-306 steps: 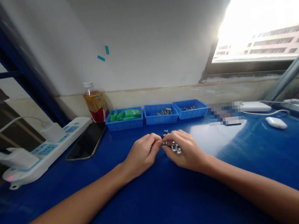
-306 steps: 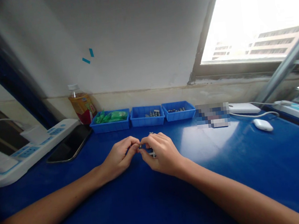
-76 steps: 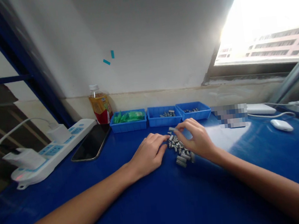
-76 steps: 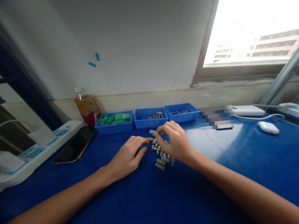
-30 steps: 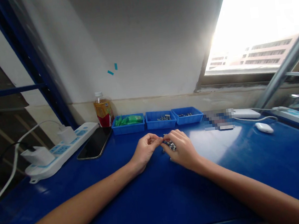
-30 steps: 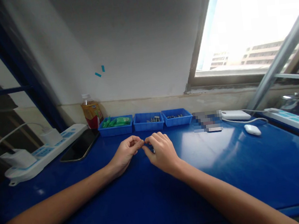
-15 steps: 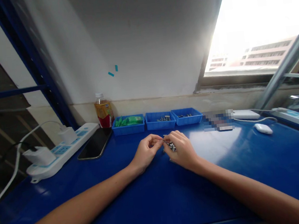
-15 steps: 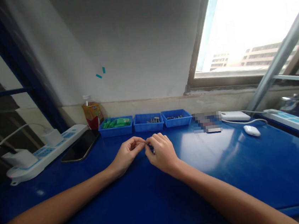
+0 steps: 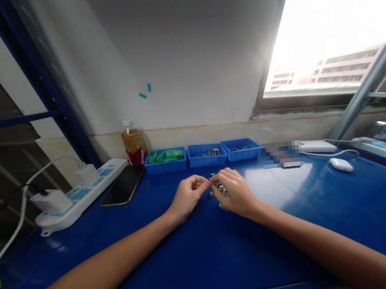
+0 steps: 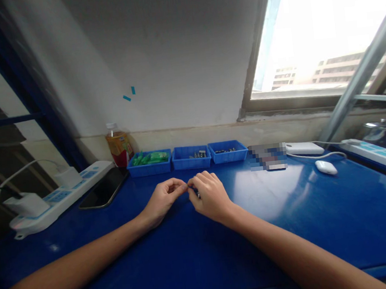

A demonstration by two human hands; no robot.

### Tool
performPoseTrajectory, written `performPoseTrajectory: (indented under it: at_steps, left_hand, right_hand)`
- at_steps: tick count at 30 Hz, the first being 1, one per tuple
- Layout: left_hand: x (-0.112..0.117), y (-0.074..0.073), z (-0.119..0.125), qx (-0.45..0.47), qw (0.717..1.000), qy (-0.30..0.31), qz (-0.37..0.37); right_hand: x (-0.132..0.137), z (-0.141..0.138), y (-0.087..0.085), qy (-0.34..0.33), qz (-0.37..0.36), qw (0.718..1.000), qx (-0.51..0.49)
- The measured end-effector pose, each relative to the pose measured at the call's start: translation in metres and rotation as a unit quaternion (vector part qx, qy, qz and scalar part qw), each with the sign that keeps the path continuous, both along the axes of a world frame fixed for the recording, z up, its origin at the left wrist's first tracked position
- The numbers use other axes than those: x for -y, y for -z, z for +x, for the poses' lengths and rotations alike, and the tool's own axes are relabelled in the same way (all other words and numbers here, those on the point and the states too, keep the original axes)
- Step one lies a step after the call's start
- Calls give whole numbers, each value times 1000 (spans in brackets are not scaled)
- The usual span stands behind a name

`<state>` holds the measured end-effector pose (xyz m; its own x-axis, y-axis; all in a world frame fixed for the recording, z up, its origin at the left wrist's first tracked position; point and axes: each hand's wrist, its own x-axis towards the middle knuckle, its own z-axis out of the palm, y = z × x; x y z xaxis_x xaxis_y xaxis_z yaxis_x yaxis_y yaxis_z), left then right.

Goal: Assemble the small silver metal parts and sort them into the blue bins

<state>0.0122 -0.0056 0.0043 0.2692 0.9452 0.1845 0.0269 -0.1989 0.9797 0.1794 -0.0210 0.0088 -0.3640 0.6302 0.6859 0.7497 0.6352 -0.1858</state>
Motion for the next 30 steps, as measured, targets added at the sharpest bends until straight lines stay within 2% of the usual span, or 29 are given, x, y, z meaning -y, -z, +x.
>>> performPoseTrajectory:
  at_steps: [6,15,20,26,30]
  left_hand:
    - [-1,-1,-1,12,1000,-2,-15]
    - [-2,-1,-1,-10,1000,12,-5]
    - [1,-3,0,6,1000,-13,6]
    - [5,-5,0,-12,999,26,26]
    - [4,-4,0,-29,999,12,26]
  right_hand:
    - [-2,3,0,-45,-7,999,2]
    - [-1,2,-1,-30,11,999,-8]
    - [-4,2,1,-18,-8,999,-42]
    - [-6,2,3,-13,-23,998,-59]
    - [-4,2,2,-16,-26,998,-58]
